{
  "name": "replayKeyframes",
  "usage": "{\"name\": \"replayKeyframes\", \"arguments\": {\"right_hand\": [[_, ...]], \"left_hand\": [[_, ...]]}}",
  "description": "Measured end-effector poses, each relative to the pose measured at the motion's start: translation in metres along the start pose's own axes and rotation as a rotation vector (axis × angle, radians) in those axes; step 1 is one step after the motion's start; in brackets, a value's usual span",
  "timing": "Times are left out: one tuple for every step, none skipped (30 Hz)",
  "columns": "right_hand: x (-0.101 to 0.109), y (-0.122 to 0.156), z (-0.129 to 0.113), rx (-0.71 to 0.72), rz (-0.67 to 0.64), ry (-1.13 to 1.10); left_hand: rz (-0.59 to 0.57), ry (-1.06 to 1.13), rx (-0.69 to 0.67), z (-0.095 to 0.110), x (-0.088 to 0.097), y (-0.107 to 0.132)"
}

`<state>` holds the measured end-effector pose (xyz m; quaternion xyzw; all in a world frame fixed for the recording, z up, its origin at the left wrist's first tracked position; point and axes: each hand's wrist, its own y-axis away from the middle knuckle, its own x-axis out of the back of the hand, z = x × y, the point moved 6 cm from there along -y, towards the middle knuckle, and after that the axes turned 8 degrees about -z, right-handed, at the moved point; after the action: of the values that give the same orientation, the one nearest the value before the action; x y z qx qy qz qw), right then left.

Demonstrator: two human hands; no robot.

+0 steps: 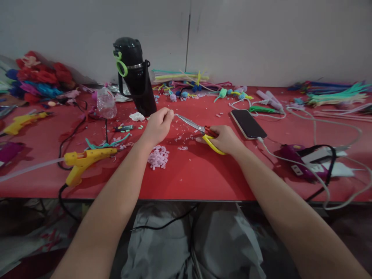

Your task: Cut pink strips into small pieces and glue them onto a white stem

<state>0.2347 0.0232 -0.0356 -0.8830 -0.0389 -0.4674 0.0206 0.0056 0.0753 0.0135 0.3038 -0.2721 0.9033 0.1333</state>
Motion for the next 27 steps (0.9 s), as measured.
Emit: {"name": "replayKeyframes", "arguments": {"right_hand": [[0.0002, -0.0001, 0.0, 0.0, 0.004, 0.004], [0.0003, -0.0003, 0.0, 0.003, 0.006, 0.005], [0.0001, -0.0003, 0.0, 0.005, 0.006, 0.003], [-0.0002, -0.0004, 0.0002, 0.008, 0.005, -0.002], [-0.0006, -0.0003, 0.0005, 0.009, 0.004, -0.008], [-0.0008, -0.0003, 0.0007, 0.009, 0.005, -0.012], [-0.0009, -0.0002, 0.0009, 0.01, 0.008, -0.013], [-0.0009, -0.0002, 0.001, 0.012, 0.012, -0.011], [-0.0008, -0.0001, 0.0011, 0.014, 0.016, -0.008], [-0.0008, -0.0001, 0.001, 0.017, 0.017, -0.006], [-0.0008, -0.0002, 0.001, 0.02, 0.016, -0.005], [-0.0009, -0.0004, 0.001, 0.02, 0.014, -0.002], [-0.0011, -0.0006, 0.0011, 0.019, 0.01, 0.001], [-0.0011, -0.0008, 0.0012, 0.016, 0.008, 0.006], [-0.0012, -0.001, 0.0012, 0.013, 0.006, 0.011], [-0.0011, -0.0012, 0.0013, 0.01, 0.006, 0.015], [-0.001, -0.0014, 0.0014, 0.007, 0.007, 0.016], [-0.001, -0.0016, 0.0014, 0.004, 0.008, 0.016], [-0.0009, -0.0017, 0.0014, 0.002, 0.01, 0.017], [-0.0007, -0.0017, 0.0016, -0.002, 0.014, 0.019], [-0.0006, -0.0017, 0.0019, -0.006, 0.017, 0.021], [-0.0005, -0.0015, 0.0021, -0.01, 0.02, 0.02], [-0.0004, -0.0013, 0.0022, -0.01, 0.023, 0.014], [-0.0003, -0.001, 0.0021, -0.007, 0.026, 0.002], [-0.0002, -0.0007, 0.0017, -0.001, 0.027, -0.011], [-0.0001, -0.0004, 0.0012, 0.006, 0.028, -0.021], [0.0001, -0.0001, 0.0007, 0.011, 0.031, -0.026]], "left_hand": [[0.0, -0.005, 0.004, -0.0001, 0.0, 0.0], [0.0, -0.01, 0.005, -0.0001, 0.0, -0.0001], [0.001, -0.016, 0.003, 0.0003, 0.0002, -0.0002], [0.002, -0.022, -0.001, 0.0008, 0.0004, -0.0003], [0.005, -0.027, -0.007, 0.0015, 0.0008, -0.0003], [0.008, -0.029, -0.012, 0.002, 0.0013, -0.0004], [0.012, -0.031, -0.014, 0.0025, 0.0018, -0.0004], [0.015, -0.031, -0.012, 0.0027, 0.0023, -0.0003], [0.016, -0.03, -0.008, 0.0027, 0.0026, -0.0002], [0.015, -0.029, -0.004, 0.0028, 0.0028, 0.0], [0.013, -0.029, 0.0, 0.0028, 0.0028, 0.0001], [0.012, -0.03, 0.001, 0.0031, 0.0028, 0.0003], [0.009, -0.03, -0.001, 0.0034, 0.0026, 0.0004], [0.008, -0.03, -0.003, 0.0036, 0.0024, 0.0005], [0.007, -0.031, -0.005, 0.0037, 0.0023, 0.0005], [0.008, -0.032, -0.006, 0.0036, 0.0022, 0.0005], [0.007, -0.033, -0.006, 0.0033, 0.002, 0.0003], [0.006, -0.034, -0.006, 0.0029, 0.0018, 0.0002], [0.006, -0.034, -0.005, 0.0023, 0.0017, 0.0], [0.006, -0.034, -0.004, 0.0016, 0.0016, -0.0002], [0.004, -0.034, -0.003, 0.001, 0.0014, -0.0004], [0.003, -0.034, -0.001, 0.0003, 0.0013, -0.0005], [0.004, -0.036, 0.002, -0.0003, 0.0012, -0.0006], [0.005, -0.038, 0.006, -0.0009, 0.0012, -0.0008], [0.006, -0.041, 0.008, -0.0013, 0.0012, -0.0008], [0.007, -0.043, 0.01, -0.0016, 0.0011, -0.0009], [0.007, -0.043, 0.01, -0.0016, 0.0011, -0.001]]}}
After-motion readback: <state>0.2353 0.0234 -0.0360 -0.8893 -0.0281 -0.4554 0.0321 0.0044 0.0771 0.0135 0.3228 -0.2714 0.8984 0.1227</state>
